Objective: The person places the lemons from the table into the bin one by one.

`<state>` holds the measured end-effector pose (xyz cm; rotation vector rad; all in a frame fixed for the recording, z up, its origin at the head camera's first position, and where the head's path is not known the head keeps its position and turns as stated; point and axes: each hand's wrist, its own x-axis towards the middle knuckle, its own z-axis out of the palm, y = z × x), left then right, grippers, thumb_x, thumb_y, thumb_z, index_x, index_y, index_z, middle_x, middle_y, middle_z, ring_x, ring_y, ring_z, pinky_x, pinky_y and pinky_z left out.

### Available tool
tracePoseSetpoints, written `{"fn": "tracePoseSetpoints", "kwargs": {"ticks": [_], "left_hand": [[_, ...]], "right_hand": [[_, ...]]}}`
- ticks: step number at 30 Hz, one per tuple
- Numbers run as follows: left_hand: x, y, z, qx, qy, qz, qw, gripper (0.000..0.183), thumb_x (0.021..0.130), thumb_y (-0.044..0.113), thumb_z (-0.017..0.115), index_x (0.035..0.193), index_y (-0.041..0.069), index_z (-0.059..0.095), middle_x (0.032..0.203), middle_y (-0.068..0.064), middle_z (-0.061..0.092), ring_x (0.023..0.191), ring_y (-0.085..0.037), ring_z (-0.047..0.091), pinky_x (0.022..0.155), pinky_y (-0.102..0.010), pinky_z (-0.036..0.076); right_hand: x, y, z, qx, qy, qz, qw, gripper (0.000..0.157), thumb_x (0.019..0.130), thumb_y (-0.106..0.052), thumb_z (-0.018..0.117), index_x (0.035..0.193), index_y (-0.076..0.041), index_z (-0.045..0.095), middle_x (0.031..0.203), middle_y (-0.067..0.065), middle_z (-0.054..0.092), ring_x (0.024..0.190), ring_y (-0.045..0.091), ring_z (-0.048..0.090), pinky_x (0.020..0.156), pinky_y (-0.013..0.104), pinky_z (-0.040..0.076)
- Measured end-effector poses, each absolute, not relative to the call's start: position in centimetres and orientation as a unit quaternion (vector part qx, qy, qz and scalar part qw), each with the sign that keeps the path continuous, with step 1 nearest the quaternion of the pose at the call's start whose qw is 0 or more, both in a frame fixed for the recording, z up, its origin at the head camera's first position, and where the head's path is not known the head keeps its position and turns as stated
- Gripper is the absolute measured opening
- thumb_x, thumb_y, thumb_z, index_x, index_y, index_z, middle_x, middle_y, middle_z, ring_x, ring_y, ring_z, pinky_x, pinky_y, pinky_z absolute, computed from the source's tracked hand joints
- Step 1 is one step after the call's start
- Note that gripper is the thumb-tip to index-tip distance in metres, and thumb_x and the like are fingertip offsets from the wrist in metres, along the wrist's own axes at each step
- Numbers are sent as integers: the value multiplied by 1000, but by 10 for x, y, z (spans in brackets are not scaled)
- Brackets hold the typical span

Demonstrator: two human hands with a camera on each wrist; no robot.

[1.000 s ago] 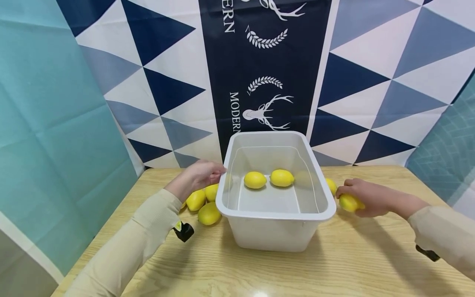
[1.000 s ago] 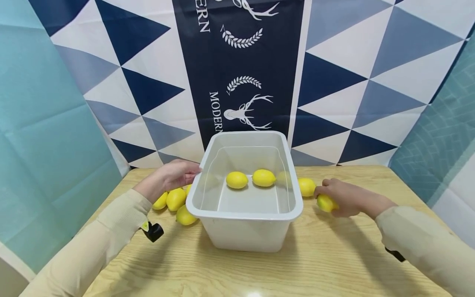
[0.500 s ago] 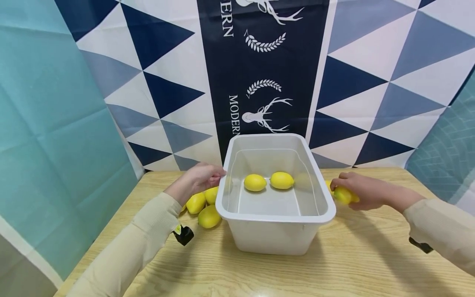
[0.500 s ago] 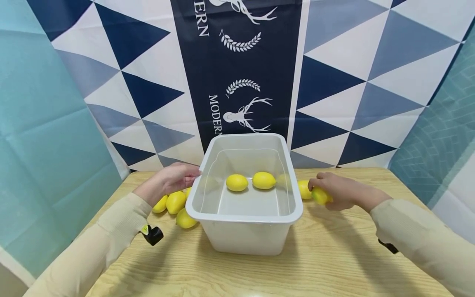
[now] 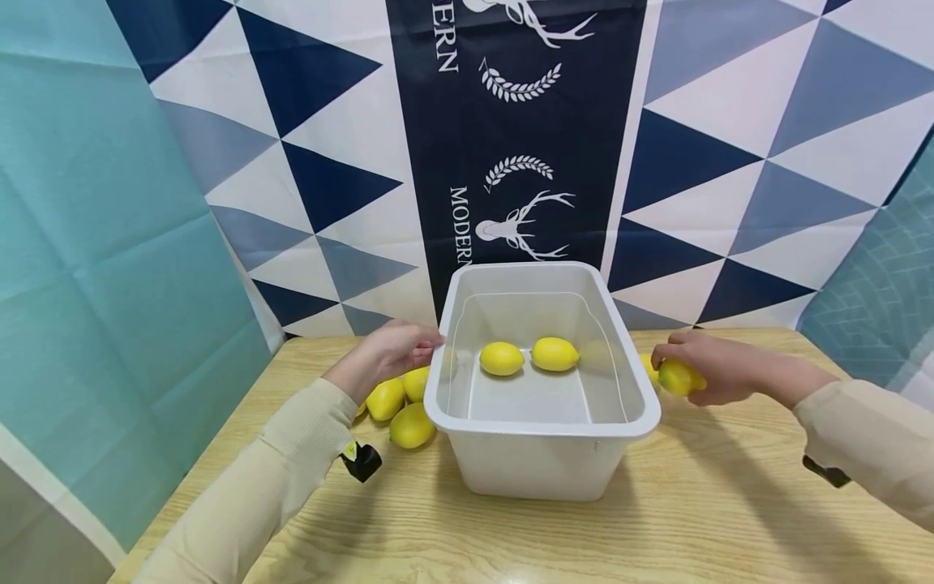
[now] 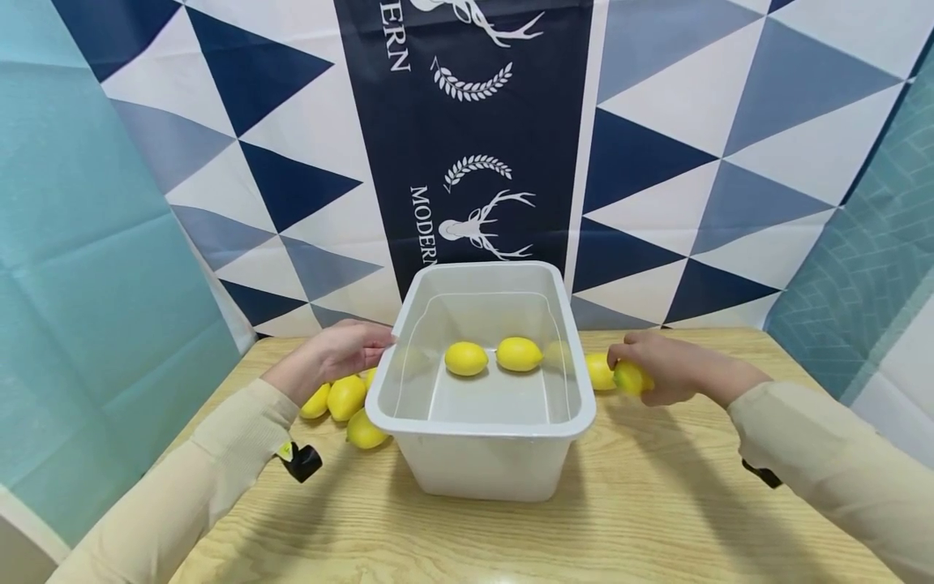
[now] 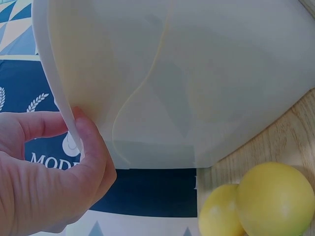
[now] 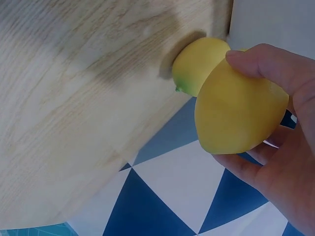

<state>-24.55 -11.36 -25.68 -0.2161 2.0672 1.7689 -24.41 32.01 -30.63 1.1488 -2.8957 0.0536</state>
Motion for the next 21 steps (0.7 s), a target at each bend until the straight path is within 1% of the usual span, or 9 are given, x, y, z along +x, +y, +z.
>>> {"fn": "tracePoseSetpoints", "kwargs": {"ticks": [15,21], "left_hand": [[-247,-114,-257,-85,740,636,201,47,92,10,59,135,-2,44,124,-12,51,89,-15,58,104,-28,48],[-248,-113,-256,-85,741,635,202,46,92,11,59,134,-2,45,122,-12,52,88,-14,58,100,-26,50]], "right_hand": [[-244,314,-287,344,-938,24,-23,52,61,-5,84,106,-18,60,94,-5,57,81,10,50,72,31,54],[-244,311,-280,348,-937,26,-25,50,62,-5,83,104,-20,60,93,-7,56,82,10,49,72,28,53]]}}
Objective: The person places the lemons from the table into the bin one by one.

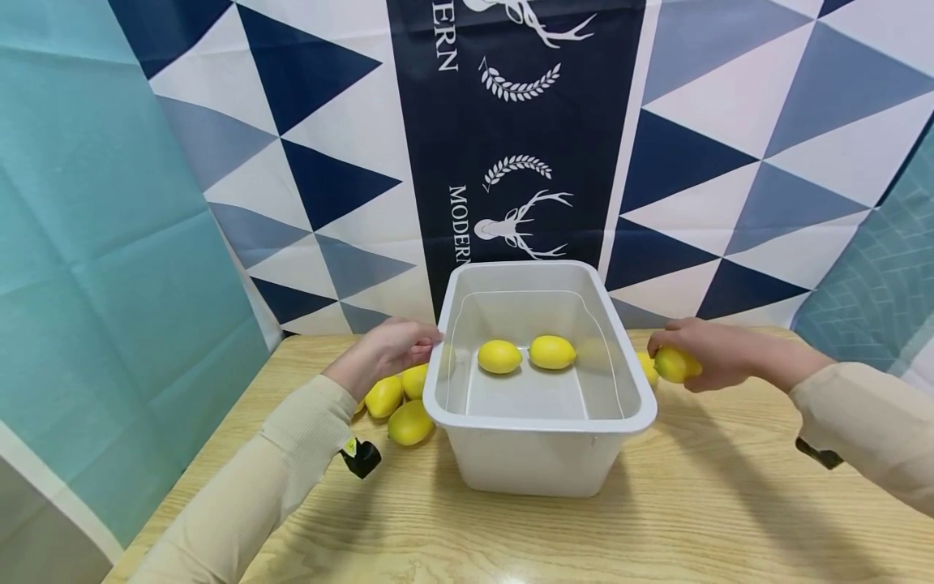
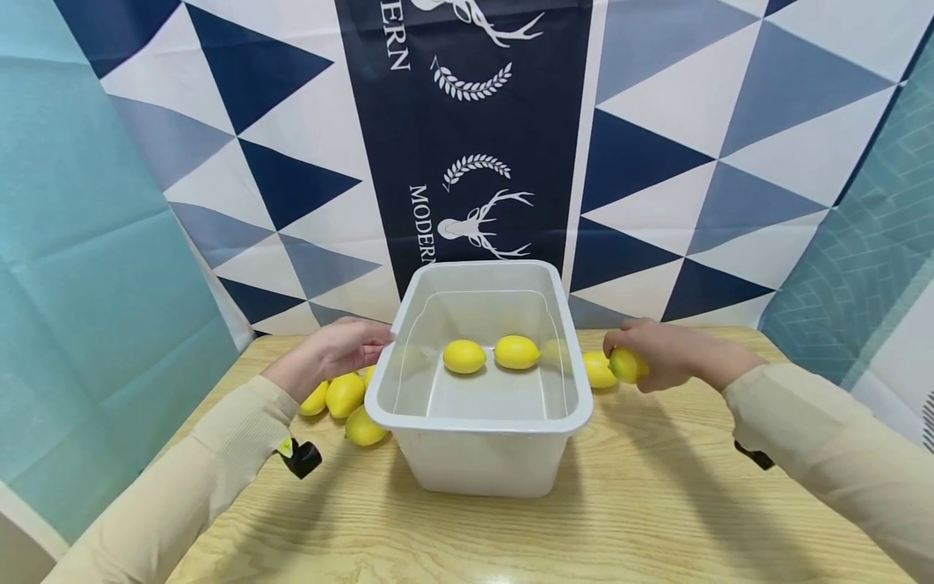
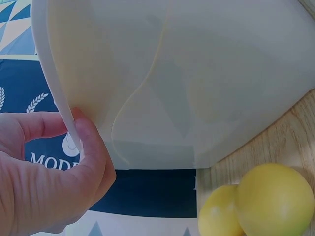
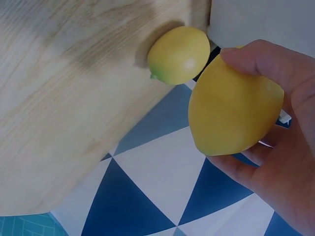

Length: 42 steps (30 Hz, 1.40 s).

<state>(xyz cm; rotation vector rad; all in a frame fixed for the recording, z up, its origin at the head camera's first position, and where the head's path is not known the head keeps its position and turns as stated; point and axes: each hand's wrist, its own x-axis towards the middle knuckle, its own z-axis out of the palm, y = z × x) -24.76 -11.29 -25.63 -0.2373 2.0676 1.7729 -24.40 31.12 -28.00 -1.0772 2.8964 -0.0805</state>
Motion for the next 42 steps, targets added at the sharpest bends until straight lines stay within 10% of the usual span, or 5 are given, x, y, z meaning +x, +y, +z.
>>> {"fn": "tracePoseSetpoints", "kwargs": {"ticks": [9,17,25,33,42], "left_hand": [[-249,-112,-256,-81,741,635,204,44,92,9,58,133,-3,45,117,-11,52,86,-14,57,75,-16,57],[-248,-113,-256,-81,742,633,207,44,93,11,58,134,-1,46,123,-12,51,91,-15,57,104,-28,48],[-248,-113,-256,-80,744,631,207,43,93,11,58,133,-1,46,115,-9,52,85,-12,57,75,-14,56],[-247,-112,-257,-92,740,634,206,45,92,12,60,133,2,46,121,-9,51,90,-14,58,96,-23,52],[-249,-112,-257,-87,739,635,206,45,93,10,58,134,-1,46,118,-10,52,87,-13,57,76,-16,57]], "right_hand": [[-246,306,-273,-337,940,-35,43,50,62,-4,83,105,-19,61,94,-5,57,83,12,50,74,31,54],[-246,303,-267,-340,939,-31,41,50,62,-4,83,104,-17,60,93,-4,58,82,11,50,73,32,54],[-246,303,-259,-328,942,-33,59,49,63,-4,82,104,-17,59,93,-2,58,82,13,51,73,34,55],[-248,302,-254,-315,946,-26,69,47,64,-5,81,104,-17,59,93,-1,57,81,14,51,72,34,55],[-250,298,-244,-309,948,-18,76,47,63,-5,82,102,-19,59,92,-1,56,82,16,50,71,33,52]]}}
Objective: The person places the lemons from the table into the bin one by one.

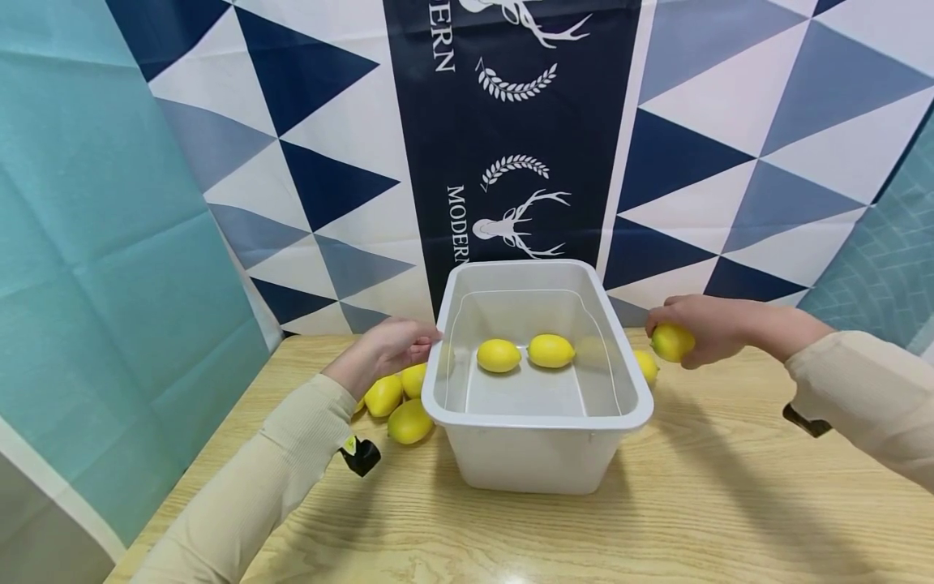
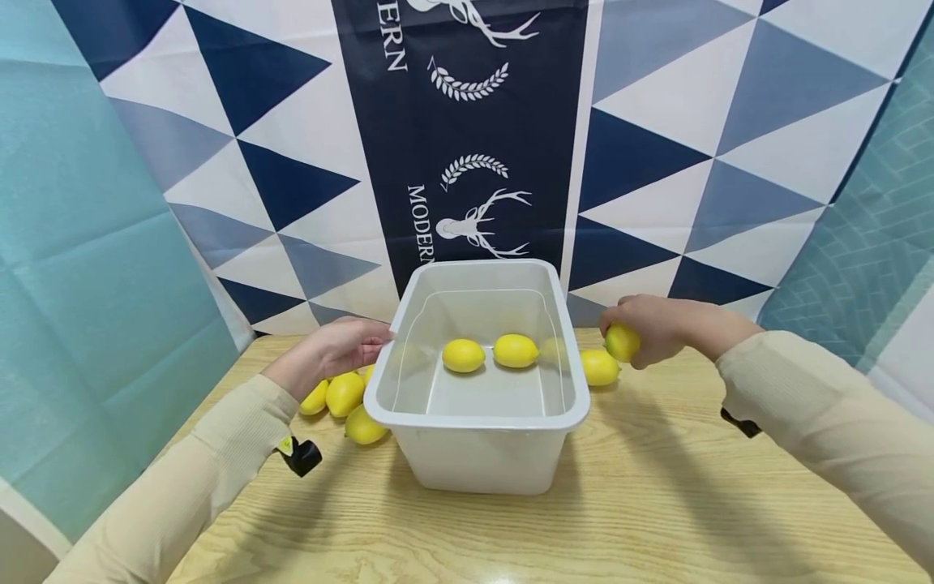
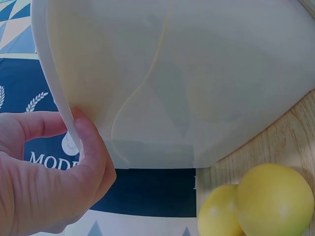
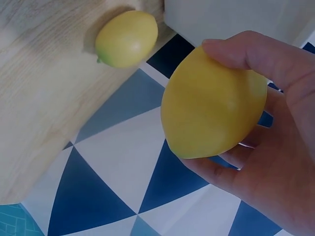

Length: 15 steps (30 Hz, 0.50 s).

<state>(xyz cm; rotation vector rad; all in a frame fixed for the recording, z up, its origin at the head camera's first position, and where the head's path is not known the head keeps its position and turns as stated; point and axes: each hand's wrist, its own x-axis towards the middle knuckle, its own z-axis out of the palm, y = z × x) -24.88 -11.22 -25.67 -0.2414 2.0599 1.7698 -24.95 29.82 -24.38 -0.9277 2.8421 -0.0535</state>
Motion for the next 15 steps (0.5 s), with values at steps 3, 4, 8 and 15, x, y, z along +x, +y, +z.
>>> {"fn": "tracePoseSetpoints", "kwargs": {"ticks": [3,4,8,15], "left_hand": [[-248,-113,-256,-88,739,636,205,46,92,11,59,134,0,45,121,-11,51,88,-14,57,88,-20,55],[-248,-113,-256,-88,738,637,205,46,92,10,59,135,0,45,122,-11,51,89,-14,58,92,-22,54],[-247,-113,-255,-89,735,640,207,47,92,10,59,136,0,43,126,-12,50,91,-15,58,102,-27,49],[-244,-113,-255,-88,744,629,206,48,92,12,60,136,2,45,134,-14,48,100,-18,58,102,-26,49]], "right_hand": [[-249,297,-239,-309,948,-17,79,48,63,-6,82,103,-19,59,92,-1,56,82,15,50,70,31,51],[-249,296,-238,-311,947,-16,81,48,63,-6,82,103,-19,59,92,-1,56,82,16,50,70,32,51],[-249,293,-232,-307,948,-14,85,46,64,-5,81,102,-19,58,92,-1,56,83,16,49,70,31,50],[-249,287,-219,-302,950,-3,75,45,65,-6,81,102,-19,59,92,-1,57,83,16,50,71,32,50]]}}
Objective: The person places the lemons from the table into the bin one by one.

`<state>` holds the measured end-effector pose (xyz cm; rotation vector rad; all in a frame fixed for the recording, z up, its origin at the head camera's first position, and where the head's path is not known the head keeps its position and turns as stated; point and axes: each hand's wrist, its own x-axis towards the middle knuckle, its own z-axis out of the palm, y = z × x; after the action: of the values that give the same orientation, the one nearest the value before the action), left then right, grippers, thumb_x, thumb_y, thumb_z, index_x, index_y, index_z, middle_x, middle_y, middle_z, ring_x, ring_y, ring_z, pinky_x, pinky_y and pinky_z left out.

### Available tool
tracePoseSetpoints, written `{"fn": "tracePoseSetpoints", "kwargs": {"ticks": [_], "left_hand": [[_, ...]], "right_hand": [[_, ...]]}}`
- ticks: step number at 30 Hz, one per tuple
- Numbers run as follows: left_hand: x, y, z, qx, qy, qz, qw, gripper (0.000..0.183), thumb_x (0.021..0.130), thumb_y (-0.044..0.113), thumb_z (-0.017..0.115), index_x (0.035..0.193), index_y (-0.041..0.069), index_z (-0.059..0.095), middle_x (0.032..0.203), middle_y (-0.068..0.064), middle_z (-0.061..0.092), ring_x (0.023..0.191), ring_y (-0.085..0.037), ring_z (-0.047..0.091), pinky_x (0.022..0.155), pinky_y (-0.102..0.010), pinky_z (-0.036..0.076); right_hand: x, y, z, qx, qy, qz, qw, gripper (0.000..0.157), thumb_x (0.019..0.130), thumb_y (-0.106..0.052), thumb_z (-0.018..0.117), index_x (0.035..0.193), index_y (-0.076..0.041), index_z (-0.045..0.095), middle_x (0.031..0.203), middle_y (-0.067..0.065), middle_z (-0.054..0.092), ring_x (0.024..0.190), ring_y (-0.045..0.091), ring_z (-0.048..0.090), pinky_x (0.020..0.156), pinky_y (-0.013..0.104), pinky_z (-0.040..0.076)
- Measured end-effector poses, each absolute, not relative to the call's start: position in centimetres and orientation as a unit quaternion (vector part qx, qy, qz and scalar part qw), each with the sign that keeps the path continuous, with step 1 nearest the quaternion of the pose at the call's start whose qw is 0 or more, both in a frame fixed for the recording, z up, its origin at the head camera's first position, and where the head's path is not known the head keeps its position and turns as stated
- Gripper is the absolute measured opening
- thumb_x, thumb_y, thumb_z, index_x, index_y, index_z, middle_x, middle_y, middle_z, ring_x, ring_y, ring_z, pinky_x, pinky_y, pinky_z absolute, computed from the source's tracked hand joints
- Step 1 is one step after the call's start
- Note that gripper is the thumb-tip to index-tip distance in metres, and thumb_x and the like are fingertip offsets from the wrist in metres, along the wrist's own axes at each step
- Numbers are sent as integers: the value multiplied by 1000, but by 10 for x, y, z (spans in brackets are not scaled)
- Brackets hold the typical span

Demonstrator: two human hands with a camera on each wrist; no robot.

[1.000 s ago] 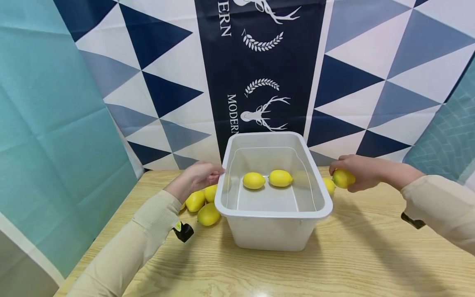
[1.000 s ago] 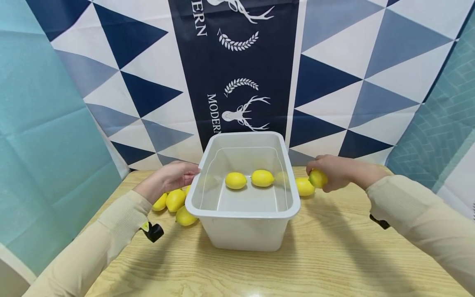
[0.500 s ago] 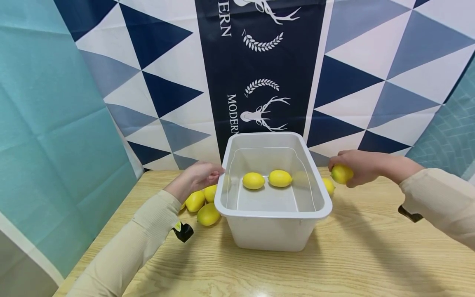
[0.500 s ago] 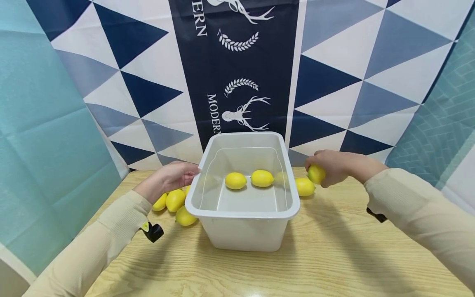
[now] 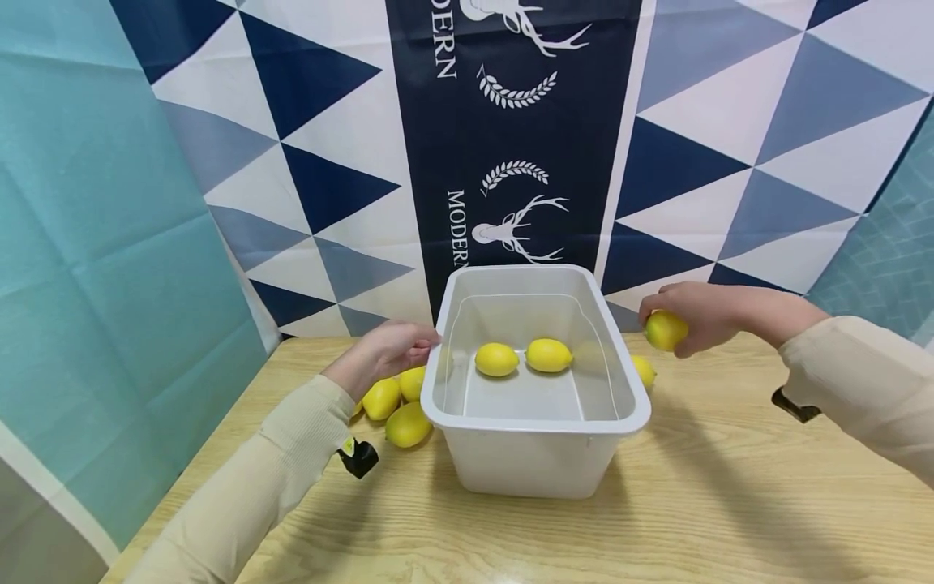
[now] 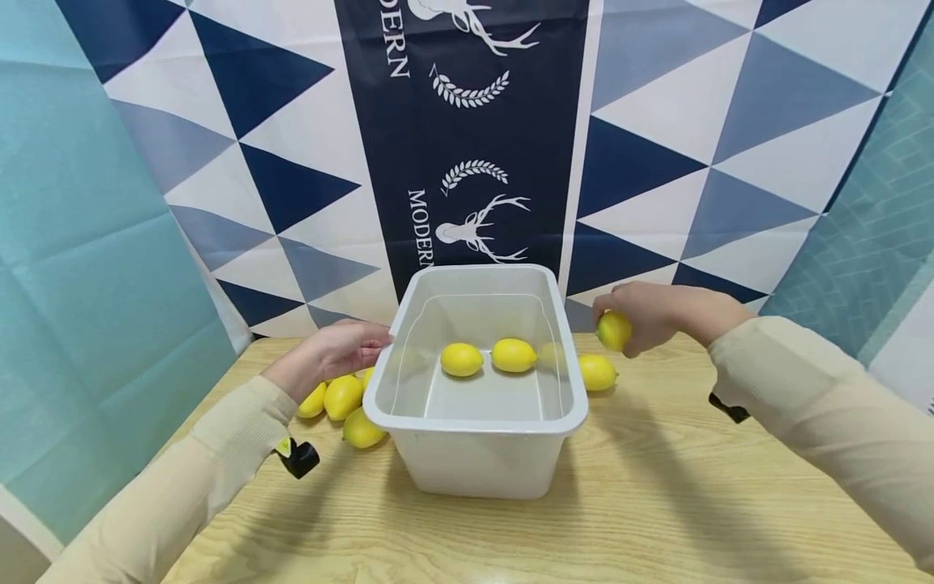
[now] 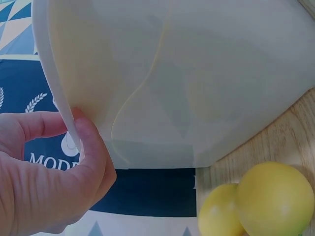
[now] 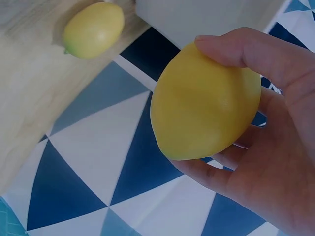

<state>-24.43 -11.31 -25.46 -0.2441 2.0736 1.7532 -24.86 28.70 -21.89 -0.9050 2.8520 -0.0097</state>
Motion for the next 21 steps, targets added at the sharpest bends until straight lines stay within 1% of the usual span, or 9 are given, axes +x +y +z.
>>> {"fn": "tracePoseSetpoints", "kwargs": {"ticks": [4,9,15,21], "left_hand": [[-245,-113,-255,-88,742,631,206,48,92,11,60,136,2,44,134,-14,48,102,-19,58,101,-26,50],[-246,-112,-256,-89,741,634,204,49,91,11,61,136,2,44,132,-13,49,99,-18,58,100,-26,51],[-244,-111,-256,-89,741,634,202,48,91,11,61,135,2,45,131,-13,49,98,-18,58,101,-27,50],[-245,-112,-256,-90,740,635,201,49,91,11,61,136,1,43,132,-14,49,100,-19,57,103,-27,49]], "right_hand": [[-249,284,-210,-302,951,11,67,46,66,-7,82,105,-17,59,94,-1,58,85,17,50,72,35,51],[-248,279,-201,-294,953,27,69,47,66,-9,82,107,-16,59,95,1,59,86,18,50,72,37,51],[-248,274,-193,-289,954,29,80,45,67,-9,81,107,-15,59,94,2,59,86,19,50,72,37,51],[-252,268,-186,-285,953,33,97,46,68,-11,81,109,-13,58,96,3,61,86,20,52,74,38,54]]}}
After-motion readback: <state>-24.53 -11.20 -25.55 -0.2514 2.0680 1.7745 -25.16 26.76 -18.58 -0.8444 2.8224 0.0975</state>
